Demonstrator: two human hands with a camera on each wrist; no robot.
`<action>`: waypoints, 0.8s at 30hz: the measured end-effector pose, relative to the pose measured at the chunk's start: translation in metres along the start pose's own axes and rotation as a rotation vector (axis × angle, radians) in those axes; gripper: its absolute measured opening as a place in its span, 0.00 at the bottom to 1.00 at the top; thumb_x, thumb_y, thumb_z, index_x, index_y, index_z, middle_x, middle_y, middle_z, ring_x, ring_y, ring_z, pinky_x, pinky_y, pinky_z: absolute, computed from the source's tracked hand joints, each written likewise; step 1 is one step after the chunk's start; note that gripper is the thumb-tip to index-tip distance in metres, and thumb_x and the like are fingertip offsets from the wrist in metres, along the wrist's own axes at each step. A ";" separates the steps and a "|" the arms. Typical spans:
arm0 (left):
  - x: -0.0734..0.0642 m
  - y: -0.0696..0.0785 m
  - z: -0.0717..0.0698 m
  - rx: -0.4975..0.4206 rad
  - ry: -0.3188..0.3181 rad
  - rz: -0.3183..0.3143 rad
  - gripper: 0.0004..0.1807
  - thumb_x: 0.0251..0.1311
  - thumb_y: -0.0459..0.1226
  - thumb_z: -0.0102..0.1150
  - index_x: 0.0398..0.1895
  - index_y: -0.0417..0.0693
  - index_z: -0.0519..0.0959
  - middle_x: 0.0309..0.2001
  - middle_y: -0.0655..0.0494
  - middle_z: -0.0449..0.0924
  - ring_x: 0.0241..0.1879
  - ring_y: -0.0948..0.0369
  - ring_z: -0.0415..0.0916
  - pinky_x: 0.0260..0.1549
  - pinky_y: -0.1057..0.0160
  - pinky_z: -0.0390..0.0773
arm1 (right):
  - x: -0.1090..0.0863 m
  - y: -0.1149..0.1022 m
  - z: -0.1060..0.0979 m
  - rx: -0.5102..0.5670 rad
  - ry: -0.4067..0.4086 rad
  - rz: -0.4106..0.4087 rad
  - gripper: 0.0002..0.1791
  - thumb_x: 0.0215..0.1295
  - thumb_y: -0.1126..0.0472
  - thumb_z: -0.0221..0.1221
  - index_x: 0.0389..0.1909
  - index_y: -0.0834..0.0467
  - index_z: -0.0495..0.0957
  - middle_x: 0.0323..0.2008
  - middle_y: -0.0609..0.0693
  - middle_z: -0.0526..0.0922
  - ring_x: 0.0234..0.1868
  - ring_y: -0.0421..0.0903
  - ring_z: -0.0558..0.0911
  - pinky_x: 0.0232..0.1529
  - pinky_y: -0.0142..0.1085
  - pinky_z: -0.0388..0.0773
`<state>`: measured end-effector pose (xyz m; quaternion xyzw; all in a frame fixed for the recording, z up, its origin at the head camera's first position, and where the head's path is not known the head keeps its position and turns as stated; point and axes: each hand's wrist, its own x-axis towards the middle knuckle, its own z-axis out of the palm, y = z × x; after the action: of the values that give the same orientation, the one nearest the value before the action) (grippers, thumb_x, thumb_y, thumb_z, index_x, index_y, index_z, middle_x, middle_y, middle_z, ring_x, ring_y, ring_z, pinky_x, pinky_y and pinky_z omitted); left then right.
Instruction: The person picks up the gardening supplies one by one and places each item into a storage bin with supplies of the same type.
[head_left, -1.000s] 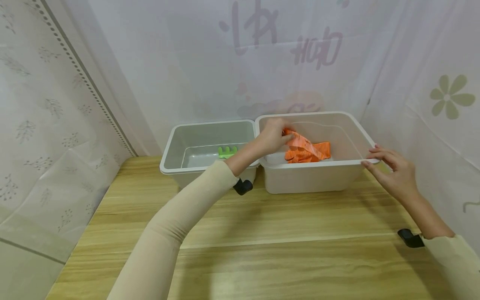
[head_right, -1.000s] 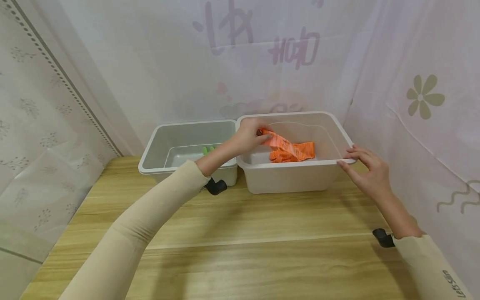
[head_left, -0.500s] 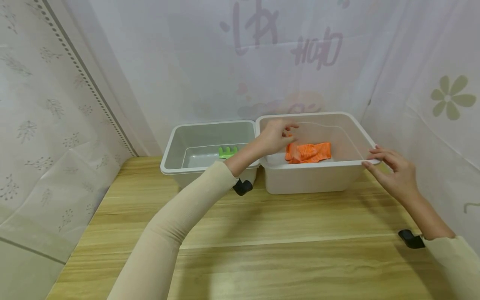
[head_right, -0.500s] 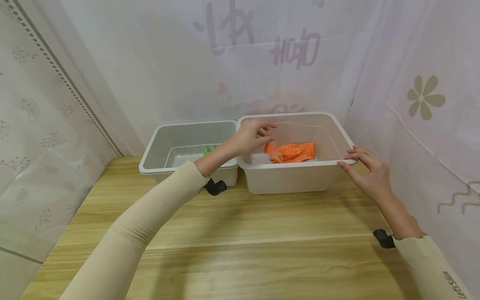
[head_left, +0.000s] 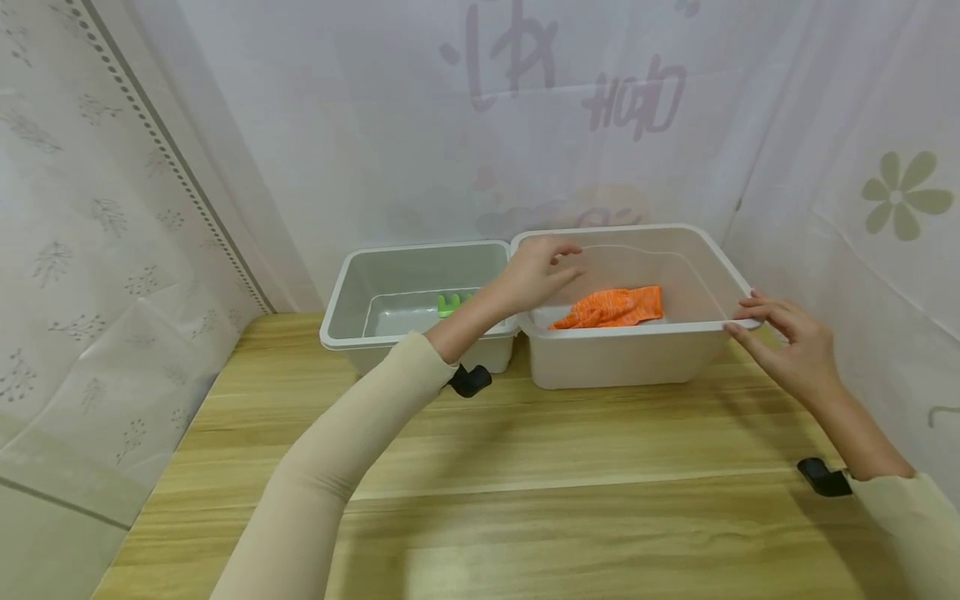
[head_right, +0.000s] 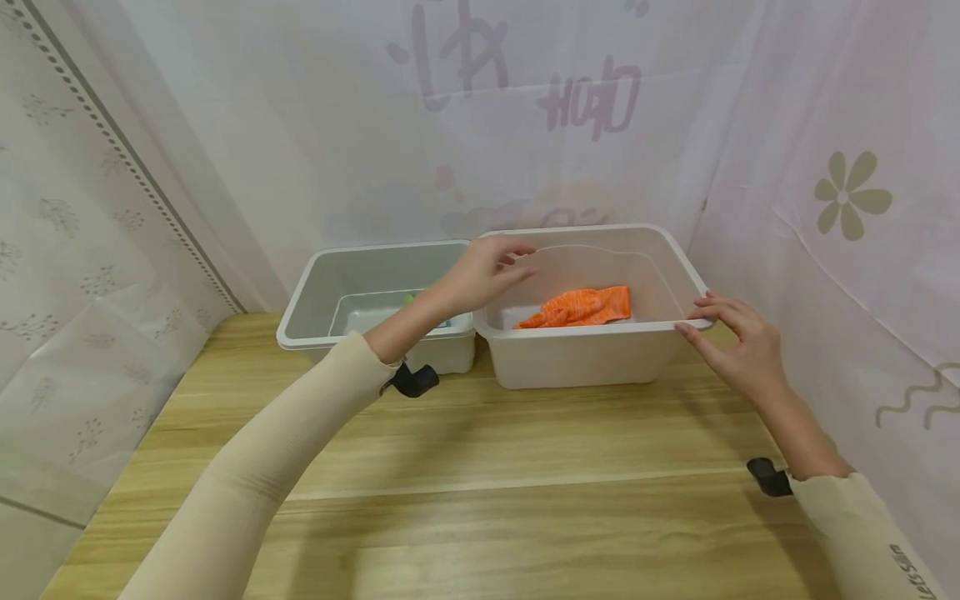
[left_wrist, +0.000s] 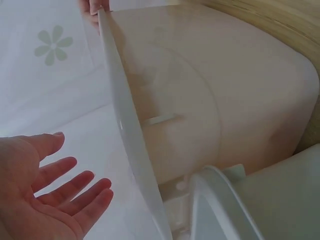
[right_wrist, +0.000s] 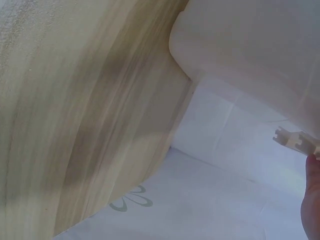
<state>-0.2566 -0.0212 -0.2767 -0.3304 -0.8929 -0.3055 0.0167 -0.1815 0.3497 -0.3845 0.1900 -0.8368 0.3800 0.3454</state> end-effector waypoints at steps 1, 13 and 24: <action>-0.002 0.000 0.000 0.002 0.003 -0.002 0.21 0.79 0.39 0.58 0.68 0.38 0.80 0.68 0.43 0.82 0.65 0.47 0.82 0.67 0.57 0.82 | 0.000 0.000 0.000 -0.005 -0.002 -0.002 0.13 0.48 0.81 0.75 0.35 0.69 0.88 0.49 0.16 0.82 0.62 0.18 0.77 0.61 0.10 0.70; -0.019 -0.002 -0.003 0.031 0.032 0.009 0.20 0.81 0.39 0.54 0.67 0.36 0.80 0.67 0.40 0.81 0.65 0.45 0.81 0.68 0.53 0.81 | 0.000 -0.008 0.000 -0.019 0.002 -0.021 0.12 0.49 0.78 0.75 0.36 0.67 0.90 0.49 0.15 0.82 0.62 0.17 0.77 0.63 0.11 0.68; -0.032 -0.002 -0.007 0.099 0.144 0.073 0.16 0.80 0.34 0.53 0.60 0.34 0.84 0.59 0.39 0.86 0.56 0.49 0.85 0.56 0.56 0.86 | 0.003 -0.025 0.005 -0.091 0.041 -0.013 0.07 0.57 0.75 0.71 0.38 0.70 0.88 0.47 0.18 0.83 0.60 0.11 0.74 0.62 0.09 0.66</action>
<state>-0.2340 -0.0452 -0.2793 -0.3388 -0.8907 -0.2833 0.1081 -0.1714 0.3302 -0.3722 0.1718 -0.8446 0.3433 0.3732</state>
